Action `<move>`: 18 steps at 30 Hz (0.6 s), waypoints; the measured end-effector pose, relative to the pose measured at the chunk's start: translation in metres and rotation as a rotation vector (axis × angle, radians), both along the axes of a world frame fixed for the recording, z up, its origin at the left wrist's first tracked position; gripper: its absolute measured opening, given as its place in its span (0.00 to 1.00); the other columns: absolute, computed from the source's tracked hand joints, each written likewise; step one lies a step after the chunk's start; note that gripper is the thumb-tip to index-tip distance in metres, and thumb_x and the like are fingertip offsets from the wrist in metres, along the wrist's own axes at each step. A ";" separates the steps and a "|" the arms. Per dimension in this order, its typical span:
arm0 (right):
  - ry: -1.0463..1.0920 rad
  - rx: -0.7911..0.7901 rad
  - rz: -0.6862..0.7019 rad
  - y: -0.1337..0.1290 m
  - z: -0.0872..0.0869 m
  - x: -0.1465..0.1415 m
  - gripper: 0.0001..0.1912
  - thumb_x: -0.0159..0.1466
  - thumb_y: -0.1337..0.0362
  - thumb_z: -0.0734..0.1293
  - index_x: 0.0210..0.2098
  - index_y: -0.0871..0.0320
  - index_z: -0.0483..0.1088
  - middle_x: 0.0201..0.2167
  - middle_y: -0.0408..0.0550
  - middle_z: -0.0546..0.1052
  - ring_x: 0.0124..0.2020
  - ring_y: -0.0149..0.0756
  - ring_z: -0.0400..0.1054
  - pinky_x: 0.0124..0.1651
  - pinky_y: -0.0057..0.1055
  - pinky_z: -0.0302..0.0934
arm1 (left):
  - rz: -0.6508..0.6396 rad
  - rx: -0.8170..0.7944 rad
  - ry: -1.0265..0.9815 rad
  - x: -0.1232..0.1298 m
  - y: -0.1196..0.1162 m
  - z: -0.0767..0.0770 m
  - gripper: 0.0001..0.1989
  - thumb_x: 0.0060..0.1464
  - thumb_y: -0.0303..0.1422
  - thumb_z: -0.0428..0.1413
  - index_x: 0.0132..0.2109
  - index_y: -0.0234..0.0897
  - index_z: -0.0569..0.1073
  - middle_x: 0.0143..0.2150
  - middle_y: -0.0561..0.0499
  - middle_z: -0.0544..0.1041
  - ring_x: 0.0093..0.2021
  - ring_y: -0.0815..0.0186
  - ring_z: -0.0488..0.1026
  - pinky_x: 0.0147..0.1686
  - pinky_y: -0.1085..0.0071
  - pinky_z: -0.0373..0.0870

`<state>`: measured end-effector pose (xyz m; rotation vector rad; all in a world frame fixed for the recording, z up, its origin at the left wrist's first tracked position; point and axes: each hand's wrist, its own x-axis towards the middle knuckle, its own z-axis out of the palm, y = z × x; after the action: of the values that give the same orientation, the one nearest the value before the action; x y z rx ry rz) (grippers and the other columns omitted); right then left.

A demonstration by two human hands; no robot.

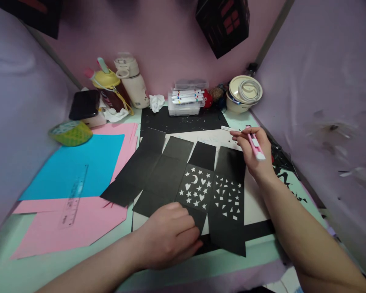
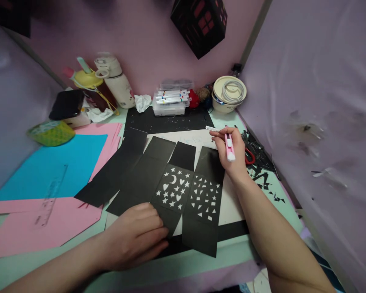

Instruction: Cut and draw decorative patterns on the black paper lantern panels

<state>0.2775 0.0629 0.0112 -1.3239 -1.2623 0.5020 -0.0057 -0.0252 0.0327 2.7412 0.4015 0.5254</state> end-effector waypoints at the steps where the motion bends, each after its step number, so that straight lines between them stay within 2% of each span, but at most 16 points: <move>1: -0.020 0.005 0.005 0.000 0.000 0.000 0.09 0.60 0.65 0.66 0.38 0.52 0.60 0.39 0.47 0.78 0.45 0.42 0.75 0.52 0.46 0.65 | -0.018 -0.018 0.020 0.001 0.000 -0.001 0.11 0.63 0.32 0.48 0.38 0.35 0.75 0.29 0.50 0.75 0.29 0.65 0.69 0.31 0.66 0.63; 4: -0.083 0.015 0.011 0.001 -0.001 0.000 0.10 0.59 0.66 0.66 0.37 0.52 0.60 0.39 0.46 0.77 0.45 0.41 0.75 0.52 0.44 0.65 | -0.071 -0.079 0.071 0.001 0.000 -0.003 0.14 0.62 0.35 0.50 0.50 0.33 0.72 0.43 0.45 0.78 0.46 0.59 0.74 0.47 0.62 0.68; 7: -0.140 0.013 0.022 0.002 -0.003 0.001 0.10 0.59 0.67 0.66 0.38 0.52 0.60 0.40 0.47 0.77 0.46 0.41 0.75 0.51 0.42 0.65 | -0.094 -0.130 0.142 0.000 0.000 -0.005 0.18 0.62 0.36 0.51 0.56 0.33 0.69 0.56 0.43 0.73 0.59 0.55 0.68 0.58 0.57 0.62; 13: -0.279 -0.059 0.032 0.001 -0.009 0.005 0.10 0.59 0.66 0.66 0.40 0.53 0.62 0.39 0.48 0.77 0.46 0.43 0.74 0.50 0.44 0.63 | -0.068 -0.204 0.163 -0.001 0.000 -0.007 0.19 0.60 0.35 0.53 0.57 0.34 0.69 0.59 0.42 0.71 0.61 0.54 0.65 0.60 0.54 0.61; 18: -0.335 -0.117 0.057 0.001 -0.012 0.007 0.11 0.59 0.64 0.66 0.42 0.53 0.63 0.43 0.51 0.77 0.45 0.44 0.73 0.49 0.44 0.63 | -0.035 -0.211 0.188 -0.001 0.000 -0.009 0.20 0.59 0.36 0.55 0.57 0.35 0.69 0.62 0.41 0.68 0.64 0.53 0.62 0.62 0.54 0.59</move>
<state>0.2850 0.0641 -0.0007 -1.5172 -1.5683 0.4093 -0.0072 -0.0253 0.0240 2.5948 0.4263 0.2036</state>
